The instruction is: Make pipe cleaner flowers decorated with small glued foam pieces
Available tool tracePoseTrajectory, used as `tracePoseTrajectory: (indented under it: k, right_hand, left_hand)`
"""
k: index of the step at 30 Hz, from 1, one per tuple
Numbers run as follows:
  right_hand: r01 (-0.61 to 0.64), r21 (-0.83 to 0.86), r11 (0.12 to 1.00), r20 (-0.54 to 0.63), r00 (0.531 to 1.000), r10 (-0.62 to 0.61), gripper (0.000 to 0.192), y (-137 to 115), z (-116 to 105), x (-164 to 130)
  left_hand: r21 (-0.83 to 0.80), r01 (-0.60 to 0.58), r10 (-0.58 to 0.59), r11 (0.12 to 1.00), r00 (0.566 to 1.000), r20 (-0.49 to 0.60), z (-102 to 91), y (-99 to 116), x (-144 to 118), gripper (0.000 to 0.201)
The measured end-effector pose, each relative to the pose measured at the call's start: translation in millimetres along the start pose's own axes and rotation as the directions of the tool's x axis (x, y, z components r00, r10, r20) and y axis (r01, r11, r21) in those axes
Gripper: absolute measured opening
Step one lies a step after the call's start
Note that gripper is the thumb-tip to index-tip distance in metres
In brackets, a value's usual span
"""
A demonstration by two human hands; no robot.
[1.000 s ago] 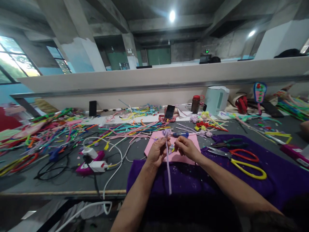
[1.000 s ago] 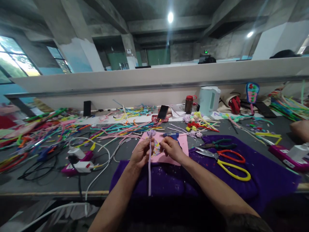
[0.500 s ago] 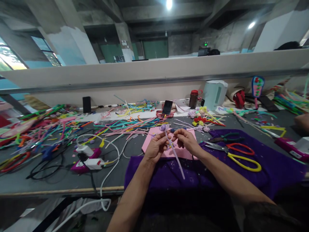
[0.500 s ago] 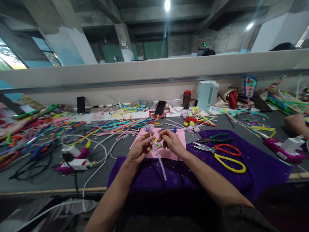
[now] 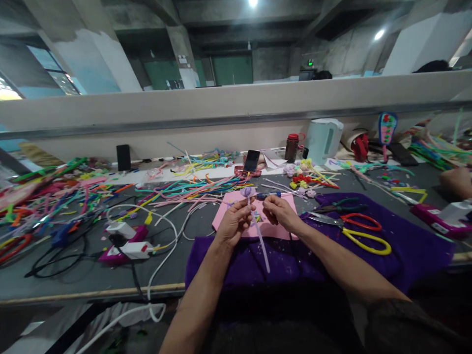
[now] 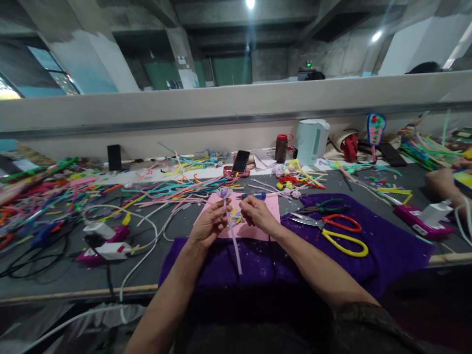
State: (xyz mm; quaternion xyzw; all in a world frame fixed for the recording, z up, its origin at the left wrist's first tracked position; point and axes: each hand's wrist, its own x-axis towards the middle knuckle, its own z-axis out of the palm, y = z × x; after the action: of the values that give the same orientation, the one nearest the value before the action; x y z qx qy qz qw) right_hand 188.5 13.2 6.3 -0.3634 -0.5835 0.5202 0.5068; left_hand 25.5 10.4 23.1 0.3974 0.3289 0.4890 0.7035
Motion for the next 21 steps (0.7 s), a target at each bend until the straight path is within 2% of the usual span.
tracePoseTrajectory:
  k: [4, 7, 10, 13, 16, 21]
  right_hand:
    - [0.003, -0.092, 0.996, -0.044, 0.999, -0.007, 0.031, -1, -4, 1]
    - [0.019, -0.159, 0.987, -0.024, 0.999, -0.024, 0.034, -5, -8, 0]
    - [0.051, -0.223, 0.974, 0.027, 0.999, -0.046, 0.028, -8, -12, 0]
    - [0.107, -0.292, 0.95, 0.055, 0.994, -0.095, 0.017, -9, -14, 0]
    - [0.117, -0.326, 0.938, 0.071, 0.993, -0.099, 0.016, -8, -16, 1]
    - [0.087, -0.325, 0.942, 0.007, 0.996, -0.089, 0.021, -9, -23, 3]
  left_hand:
    - [-0.016, 0.003, -0.004, 1.0, 1.0, -0.013, -1.1, 0, 1, 0.032]
    - [-0.046, -0.038, 0.038, 0.998, 0.999, -0.002, -2.2, 0, 3, 0.032]
    - [-0.049, -0.067, 0.069, 0.997, 0.997, 0.034, -2.4, 0, 3, 0.033]
    - [-0.001, -0.051, 0.051, 0.999, 0.998, 0.048, -1.6, 1, 2, 0.035]
    - [0.028, -0.033, 0.031, 0.999, 0.998, 0.051, -1.4, 2, 1, 0.036]
    - [0.005, -0.031, 0.031, 1.0, 0.997, 0.064, -5.0, 1, 4, 0.034]
